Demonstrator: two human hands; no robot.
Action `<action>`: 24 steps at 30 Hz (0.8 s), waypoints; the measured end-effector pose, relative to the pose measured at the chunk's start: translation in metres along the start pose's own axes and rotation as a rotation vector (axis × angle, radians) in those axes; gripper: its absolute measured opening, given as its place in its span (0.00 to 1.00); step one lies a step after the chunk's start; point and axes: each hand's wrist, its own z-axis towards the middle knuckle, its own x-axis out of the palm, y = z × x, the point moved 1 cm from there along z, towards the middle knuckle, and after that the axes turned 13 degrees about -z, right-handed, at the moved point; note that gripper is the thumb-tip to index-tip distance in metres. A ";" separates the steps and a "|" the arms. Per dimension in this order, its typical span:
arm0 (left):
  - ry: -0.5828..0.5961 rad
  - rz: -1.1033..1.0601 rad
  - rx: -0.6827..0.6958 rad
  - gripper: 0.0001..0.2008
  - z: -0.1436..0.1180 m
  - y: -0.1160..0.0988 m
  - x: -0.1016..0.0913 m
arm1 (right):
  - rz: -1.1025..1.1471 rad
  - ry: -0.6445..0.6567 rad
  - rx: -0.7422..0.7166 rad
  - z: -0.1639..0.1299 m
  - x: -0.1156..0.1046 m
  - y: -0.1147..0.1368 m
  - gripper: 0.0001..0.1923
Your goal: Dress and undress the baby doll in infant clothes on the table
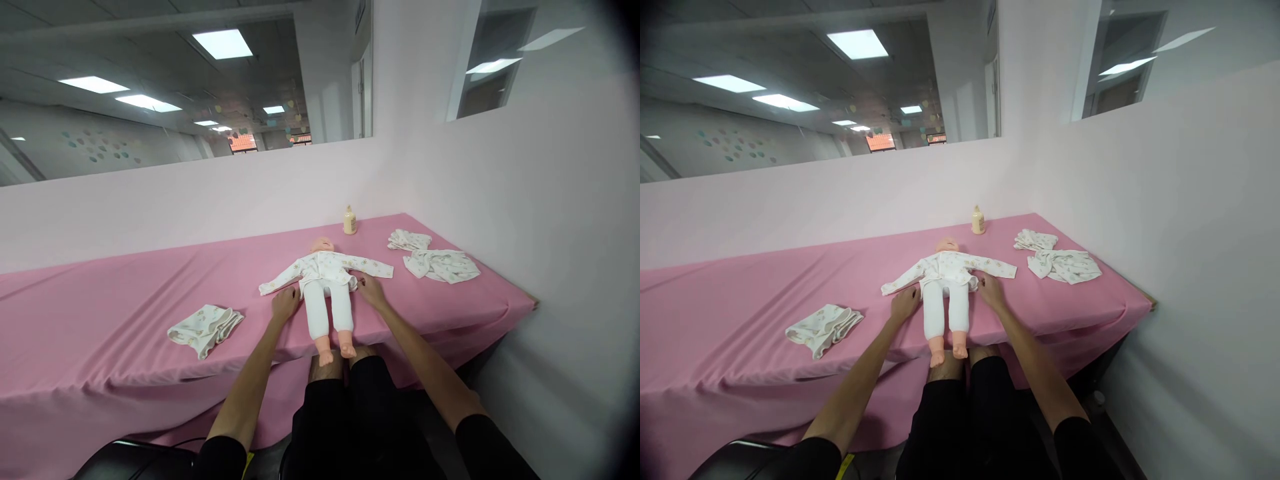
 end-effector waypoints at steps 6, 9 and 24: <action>-0.001 0.000 0.008 0.22 0.000 0.001 0.000 | 0.001 -0.008 0.024 0.002 0.003 -0.003 0.08; -0.003 -0.001 0.013 0.22 0.001 0.002 0.001 | 0.005 -0.004 0.031 0.003 0.004 -0.004 0.08; -0.010 -0.012 0.013 0.21 0.004 0.005 0.003 | 0.049 -0.024 0.043 0.004 0.003 -0.002 0.07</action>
